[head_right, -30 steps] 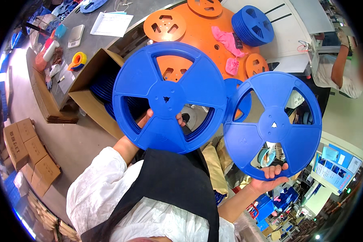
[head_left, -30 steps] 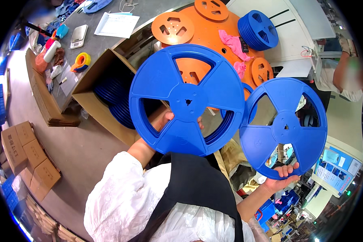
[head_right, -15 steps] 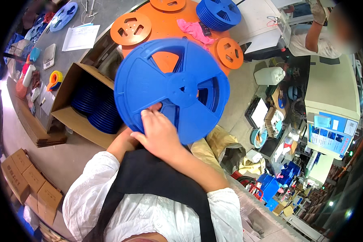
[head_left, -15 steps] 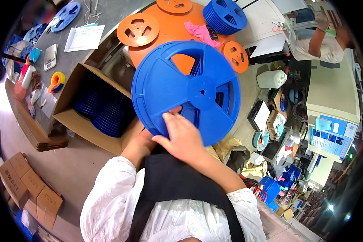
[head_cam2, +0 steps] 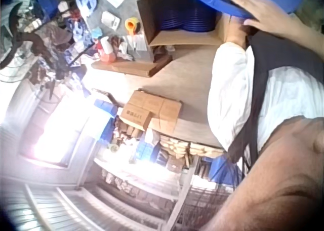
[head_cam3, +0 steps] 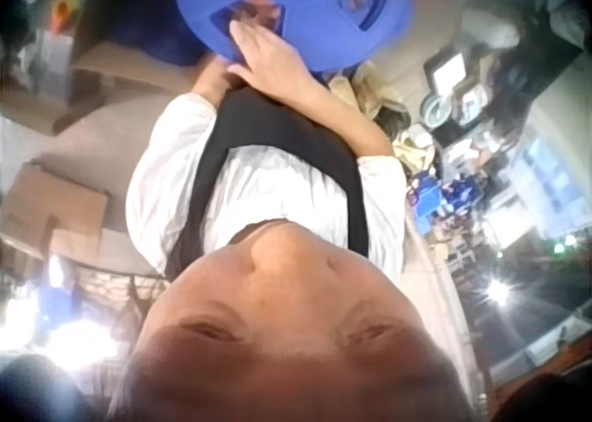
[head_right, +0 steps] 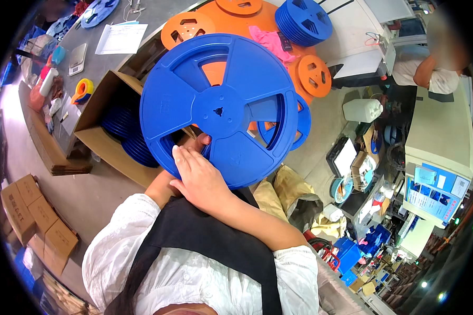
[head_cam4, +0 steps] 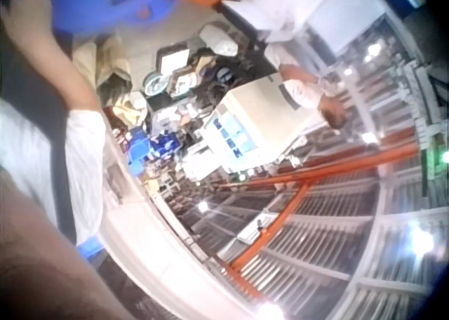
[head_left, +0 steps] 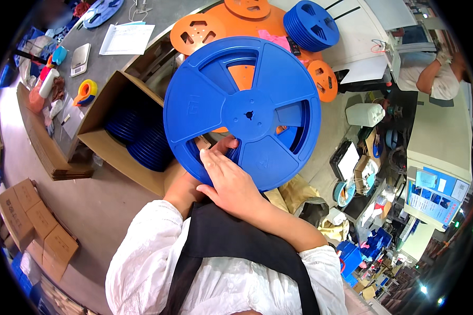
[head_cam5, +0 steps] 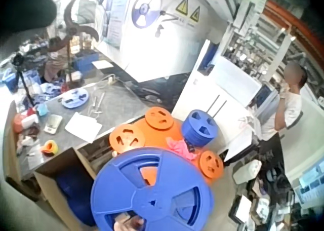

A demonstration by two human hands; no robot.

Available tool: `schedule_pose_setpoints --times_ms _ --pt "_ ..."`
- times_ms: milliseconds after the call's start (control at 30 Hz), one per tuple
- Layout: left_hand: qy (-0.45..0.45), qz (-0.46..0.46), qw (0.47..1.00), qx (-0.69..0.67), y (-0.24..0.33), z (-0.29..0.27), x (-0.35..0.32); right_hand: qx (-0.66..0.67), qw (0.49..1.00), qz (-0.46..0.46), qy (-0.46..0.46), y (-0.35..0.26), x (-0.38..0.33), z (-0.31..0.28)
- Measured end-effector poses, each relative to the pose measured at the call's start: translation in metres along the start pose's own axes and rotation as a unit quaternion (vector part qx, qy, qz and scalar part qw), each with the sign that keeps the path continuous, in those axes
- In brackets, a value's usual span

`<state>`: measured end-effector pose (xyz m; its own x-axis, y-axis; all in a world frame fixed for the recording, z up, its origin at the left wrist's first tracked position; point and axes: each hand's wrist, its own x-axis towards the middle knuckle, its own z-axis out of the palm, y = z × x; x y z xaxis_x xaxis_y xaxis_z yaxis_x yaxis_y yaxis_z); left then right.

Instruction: The person picks up blue plastic spools, stacks them, and places them into a cardboard box. They then close the box flaps and seal the box with packing tape using a handheld dispenser.

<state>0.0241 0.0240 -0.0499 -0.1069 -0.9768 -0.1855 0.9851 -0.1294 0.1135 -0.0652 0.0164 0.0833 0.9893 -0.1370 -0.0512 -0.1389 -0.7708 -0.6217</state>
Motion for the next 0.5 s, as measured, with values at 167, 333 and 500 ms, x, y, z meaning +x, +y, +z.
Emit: schedule_pose_setpoints --times_ms 167,333,500 --pt "0.005 0.014 1.0 -0.001 -0.001 0.0 -0.002 -0.018 0.988 -0.092 0.126 0.009 0.0 -0.022" --pt "0.008 0.031 0.999 0.001 0.001 -0.002 -0.006 -0.09 0.958 0.017 0.272 0.045 0.024 -0.071" --pt "-0.001 0.039 0.999 0.004 -0.003 -0.001 -0.008 -0.201 0.952 -0.115 0.199 0.074 0.036 -0.074"
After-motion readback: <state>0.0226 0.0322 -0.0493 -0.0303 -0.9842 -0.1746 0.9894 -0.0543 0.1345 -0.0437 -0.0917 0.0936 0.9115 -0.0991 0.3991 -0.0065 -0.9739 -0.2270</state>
